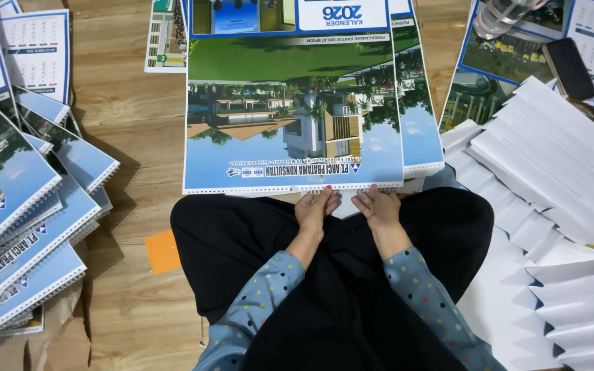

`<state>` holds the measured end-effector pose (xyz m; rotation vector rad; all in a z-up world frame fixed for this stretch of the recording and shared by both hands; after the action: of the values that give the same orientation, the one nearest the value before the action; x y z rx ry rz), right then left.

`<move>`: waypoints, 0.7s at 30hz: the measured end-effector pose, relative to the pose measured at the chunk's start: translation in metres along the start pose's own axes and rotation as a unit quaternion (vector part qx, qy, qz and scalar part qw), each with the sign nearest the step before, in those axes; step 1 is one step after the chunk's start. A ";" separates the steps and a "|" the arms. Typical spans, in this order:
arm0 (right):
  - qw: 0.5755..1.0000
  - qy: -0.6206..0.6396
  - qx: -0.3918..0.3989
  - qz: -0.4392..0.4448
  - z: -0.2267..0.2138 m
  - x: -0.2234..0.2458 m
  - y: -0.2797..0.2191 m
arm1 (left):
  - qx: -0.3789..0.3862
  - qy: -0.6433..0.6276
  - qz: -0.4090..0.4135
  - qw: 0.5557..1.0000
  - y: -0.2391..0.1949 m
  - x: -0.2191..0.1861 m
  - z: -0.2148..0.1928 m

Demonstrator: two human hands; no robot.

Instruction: A person is sitting on the floor, organizing and aligning large printed calendar sheets into a stack.

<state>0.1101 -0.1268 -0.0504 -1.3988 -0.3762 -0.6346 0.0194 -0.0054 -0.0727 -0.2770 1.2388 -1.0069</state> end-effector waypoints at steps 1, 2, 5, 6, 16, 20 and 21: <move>1.000 0.007 0.003 0.010 0.002 0.002 -0.006 | -0.005 -0.027 -0.003 1.000 -0.004 0.000 0.003; 1.000 0.013 0.006 0.021 0.005 0.002 -0.013 | -0.011 -0.053 -0.006 0.998 -0.008 -0.001 0.004; 0.999 0.016 0.022 0.038 -0.002 -0.009 0.007 | -0.014 -0.054 -0.002 0.998 -0.001 0.004 0.004; 0.999 0.016 0.021 0.039 -0.003 -0.011 0.009 | -0.015 -0.053 -0.003 0.998 -0.005 0.000 0.004; 0.996 0.079 0.038 0.012 -0.009 -0.020 0.020 | -0.055 -0.062 0.020 0.996 -0.013 -0.012 -0.006; 0.995 0.093 0.046 0.002 -0.010 -0.015 0.016 | -0.040 -0.116 -0.027 0.992 -0.006 -0.011 -0.004; 0.995 0.093 0.047 0.002 -0.008 -0.013 0.011 | -0.040 -0.116 -0.026 0.992 -0.008 -0.015 -0.005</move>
<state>0.1063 -0.1314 -0.0681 -1.2394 -0.2516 -0.7285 0.0113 0.0032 -0.0590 -0.4784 1.0661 -0.9425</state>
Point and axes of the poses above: each hand's wrist, its own y-axis towards the middle knuckle, its own z-axis out of the palm, x = y × z, the point moved 5 cm from there along y, towards the middle knuckle, and after that the axes turned 7 degrees about -y, right-handed, at the moved point
